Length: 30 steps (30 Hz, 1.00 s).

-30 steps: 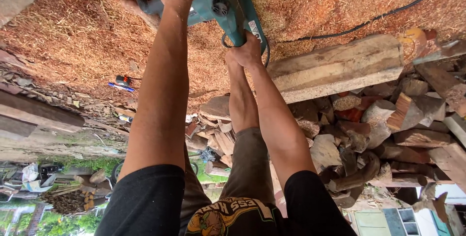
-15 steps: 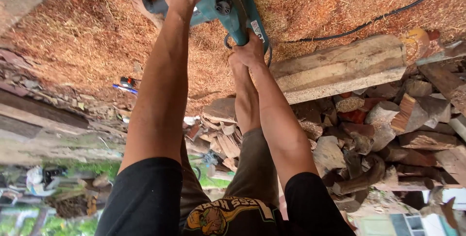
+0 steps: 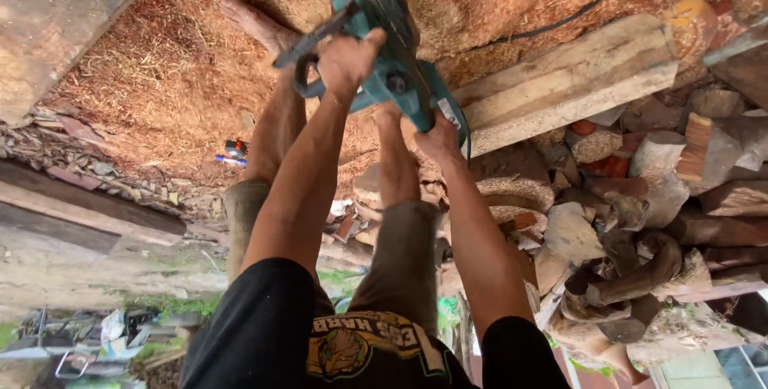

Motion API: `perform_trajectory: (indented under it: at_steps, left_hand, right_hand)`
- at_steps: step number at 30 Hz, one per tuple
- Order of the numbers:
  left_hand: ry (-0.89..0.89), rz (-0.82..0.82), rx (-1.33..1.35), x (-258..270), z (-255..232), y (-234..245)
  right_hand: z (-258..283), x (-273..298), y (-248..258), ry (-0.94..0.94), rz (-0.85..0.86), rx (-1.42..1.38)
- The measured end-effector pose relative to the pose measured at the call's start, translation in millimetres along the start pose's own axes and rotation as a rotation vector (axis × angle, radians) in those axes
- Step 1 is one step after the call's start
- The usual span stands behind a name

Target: Marking a wooden plank with a marker and tape measure and then cutting it with an electric chainsaw.

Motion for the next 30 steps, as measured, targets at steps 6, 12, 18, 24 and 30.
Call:
perform_trajectory:
  at_steps: [6,12,18,24,30]
  left_hand:
    - [-0.046,-0.141,-0.013,18,-9,-5]
    - [0.039,-0.104,0.022,44,0,-14]
    - [0.038,-0.109,0.053,46,7,-36]
    - [0.045,-0.151,0.086,53,10,-34]
    - [0.060,-0.107,0.086,66,8,-37]
  right_hand:
    - [-10,16,1,-0.017,0.000,0.053]
    - [-22,32,10,-0.025,-0.022,0.083]
    - [-31,42,17,-0.030,-0.012,0.104]
    - [-41,49,12,-0.037,-0.026,0.111]
    - [-39,62,21,-0.041,-0.014,0.116]
Point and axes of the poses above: each hand's wrist, its own x-axis away from the middle knuckle, its own y-axis out of the back of the hand, z = x × y, the point moved 10 cm from there along -x, towards the middle knuckle, and after that the axes turned 7 degrees about y, right-handed, at the moved point
